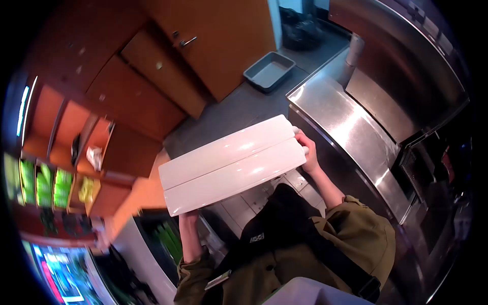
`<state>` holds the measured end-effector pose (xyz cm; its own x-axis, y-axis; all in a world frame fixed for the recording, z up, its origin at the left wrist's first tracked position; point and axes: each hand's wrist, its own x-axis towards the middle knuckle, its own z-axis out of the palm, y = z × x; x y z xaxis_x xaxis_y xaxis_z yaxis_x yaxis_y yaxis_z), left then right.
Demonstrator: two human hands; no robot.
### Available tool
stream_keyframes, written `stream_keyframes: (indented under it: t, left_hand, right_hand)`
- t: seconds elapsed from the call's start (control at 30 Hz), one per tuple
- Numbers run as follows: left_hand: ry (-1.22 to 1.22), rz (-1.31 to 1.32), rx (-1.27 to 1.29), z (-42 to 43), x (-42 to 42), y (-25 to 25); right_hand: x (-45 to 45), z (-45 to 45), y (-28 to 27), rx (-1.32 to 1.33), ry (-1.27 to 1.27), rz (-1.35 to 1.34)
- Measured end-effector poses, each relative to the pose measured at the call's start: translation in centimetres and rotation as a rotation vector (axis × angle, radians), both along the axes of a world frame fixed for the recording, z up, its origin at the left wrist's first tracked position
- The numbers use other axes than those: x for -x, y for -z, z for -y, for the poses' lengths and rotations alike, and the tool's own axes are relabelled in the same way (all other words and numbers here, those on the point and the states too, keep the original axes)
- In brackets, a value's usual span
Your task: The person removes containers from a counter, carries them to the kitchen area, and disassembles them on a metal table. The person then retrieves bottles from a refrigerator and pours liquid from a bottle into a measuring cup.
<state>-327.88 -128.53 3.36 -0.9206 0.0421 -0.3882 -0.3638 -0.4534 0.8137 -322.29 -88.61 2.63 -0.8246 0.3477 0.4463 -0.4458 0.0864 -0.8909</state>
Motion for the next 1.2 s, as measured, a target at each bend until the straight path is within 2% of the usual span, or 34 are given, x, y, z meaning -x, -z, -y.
stream_keyframes:
  t: [0.17, 0.27, 0.3, 0.37, 0.47, 0.63, 0.67, 0.73, 0.83, 0.9, 1.0, 1.1, 1.2]
  left_hand:
    - [0.118, -0.044, -0.075, -5.3, 19.5, 0.5]
    - [0.345, -0.096, -0.127, -10.9, 29.6, -0.6]
    - [0.338, -0.163, -0.128, -11.3, 33.2, 0.5]
    - [0.382, -0.168, -0.011, -13.4, 38.9, -1.8]
    - [0.446, -0.189, 0.058, -20.9, 46.8, -2.5]
    - [0.555, -0.16, 0.123, -34.4, 60.4, -1.7]
    - [0.583, -0.129, 0.157, -36.9, 62.4, -1.4]
    - [0.658, -0.097, 0.202, -42.4, 66.7, -1.6]
    - [0.825, -0.083, 0.261, -52.2, 72.6, -2.2]
    - [0.98, -0.12, 0.333, -59.3, 75.5, -2.2]
    - [1.155, -0.022, 0.307, -69.8, 76.8, -3.7]
    - [1.135, -0.041, 0.331, -80.8, 78.6, -1.6]
    - [1.339, -0.051, 0.11, -91.8, 81.1, 1.2]
  right_hand:
    - [13.2, -3.0, 0.3, -0.025, 0.171, -0.042]
    - [22.3, -7.1, 0.3, -0.058, 0.212, -0.092]
    - [24.3, -8.0, -0.6, -0.071, 0.243, -0.091]
    - [28.5, -10.7, -2.2, -0.089, 0.308, -0.091]
    - [34.1, -15.3, -3.6, -0.053, 0.371, -0.051]
    - [42.3, -23.5, -1.5, -0.016, 0.585, -0.002]
    - [42.8, -24.8, -1.1, -0.045, 0.643, 0.051]
    - [44.5, -27.4, -0.8, 0.056, 0.722, 0.049]
    - [46.2, -32.1, -0.9, -0.011, 0.877, -0.019]
    - [47.1, -35.4, -1.0, 0.007, 0.98, -0.014]
    - [47.6, -40.4, -1.2, 0.006, 1.175, 0.056]
    - [49.0, -47.2, -0.7, -0.031, 1.328, 0.056]
    - [50.2, -54.8, -0.6, -0.109, 1.404, 0.014]
